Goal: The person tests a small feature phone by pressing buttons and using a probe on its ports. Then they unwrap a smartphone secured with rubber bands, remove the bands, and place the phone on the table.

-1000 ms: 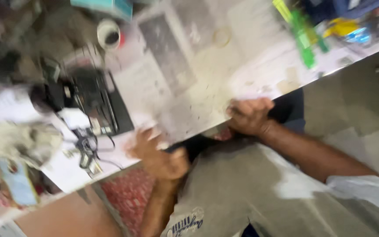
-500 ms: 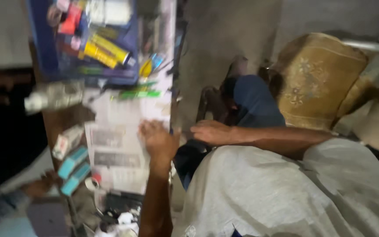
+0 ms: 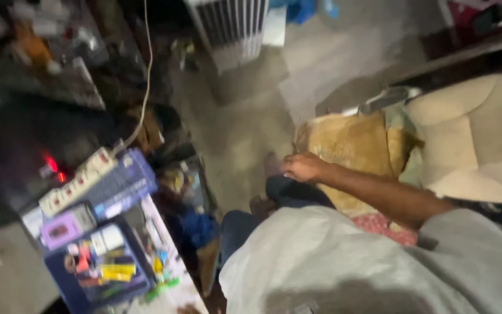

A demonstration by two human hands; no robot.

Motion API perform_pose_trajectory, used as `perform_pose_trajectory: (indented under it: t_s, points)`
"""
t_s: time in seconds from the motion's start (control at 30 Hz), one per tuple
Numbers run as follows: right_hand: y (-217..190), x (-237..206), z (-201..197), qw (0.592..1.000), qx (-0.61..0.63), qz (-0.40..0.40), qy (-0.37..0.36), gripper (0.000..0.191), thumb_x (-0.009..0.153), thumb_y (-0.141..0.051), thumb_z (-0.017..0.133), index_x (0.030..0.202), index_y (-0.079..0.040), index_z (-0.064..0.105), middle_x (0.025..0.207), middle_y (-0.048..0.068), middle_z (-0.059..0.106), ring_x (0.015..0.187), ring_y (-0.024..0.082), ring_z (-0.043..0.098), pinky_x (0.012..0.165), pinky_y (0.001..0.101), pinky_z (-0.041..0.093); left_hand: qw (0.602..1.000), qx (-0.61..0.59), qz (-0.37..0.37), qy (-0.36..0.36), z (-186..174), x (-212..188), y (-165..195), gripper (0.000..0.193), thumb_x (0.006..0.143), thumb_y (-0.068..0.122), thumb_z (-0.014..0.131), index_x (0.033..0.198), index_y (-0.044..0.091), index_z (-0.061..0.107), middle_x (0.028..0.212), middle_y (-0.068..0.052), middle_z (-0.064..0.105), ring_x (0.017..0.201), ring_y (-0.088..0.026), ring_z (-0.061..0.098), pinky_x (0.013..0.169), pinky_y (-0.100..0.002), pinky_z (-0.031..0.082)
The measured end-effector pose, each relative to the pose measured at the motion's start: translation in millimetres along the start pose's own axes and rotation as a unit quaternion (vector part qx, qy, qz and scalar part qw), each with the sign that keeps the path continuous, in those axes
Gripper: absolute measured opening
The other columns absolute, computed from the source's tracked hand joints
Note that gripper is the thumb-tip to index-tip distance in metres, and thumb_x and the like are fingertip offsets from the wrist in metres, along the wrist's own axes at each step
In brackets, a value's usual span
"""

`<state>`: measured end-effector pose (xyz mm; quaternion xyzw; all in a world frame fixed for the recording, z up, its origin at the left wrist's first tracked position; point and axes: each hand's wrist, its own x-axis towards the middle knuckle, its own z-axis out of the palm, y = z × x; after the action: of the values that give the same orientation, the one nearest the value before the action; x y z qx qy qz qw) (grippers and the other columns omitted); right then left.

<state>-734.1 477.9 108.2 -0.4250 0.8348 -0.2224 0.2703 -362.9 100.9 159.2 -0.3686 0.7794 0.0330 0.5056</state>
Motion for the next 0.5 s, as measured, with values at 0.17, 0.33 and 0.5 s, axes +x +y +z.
perform_pose_trajectory:
  t_s: [0.17,0.33,0.5]
  points:
    - [49,37,-101,0.98,0.061,0.096,0.163,0.029,0.091,-0.029,0.073,0.11,-0.007,0.074,0.104,0.017,0.073,0.096,0.038,0.068,0.083,0.0475,0.055,0.982,-0.174,0.055,0.048,-103,9,114,0.096,0.071,0.065,0.072,0.132,-0.003,0.043,0.131,-0.03,0.036,0.124,-0.038,0.031,0.101,-0.05,0.03]
    - [113,77,-226,0.927,0.06,0.136,0.345,0.024,0.091,-0.025,0.077,0.104,-0.005,0.075,0.099,0.017,0.073,0.086,0.035,0.071,0.078,0.0443,0.057,0.955,-0.26,0.134,0.048,-215,30,181,0.074,0.076,0.055,0.069,0.119,-0.002,0.051,0.114,-0.027,0.045,0.106,-0.036,0.041,0.09,-0.048,0.036]
    - [177,88,-363,0.835,0.11,0.139,0.52,0.017,0.099,-0.018,0.078,0.108,-0.005,0.074,0.093,0.003,0.071,0.08,0.011,0.062,0.07,0.0285,0.05,0.932,-0.291,0.215,0.035,-300,75,222,0.055,0.081,0.046,0.066,0.106,-0.002,0.059,0.097,-0.025,0.054,0.089,-0.034,0.05,0.078,-0.046,0.041]
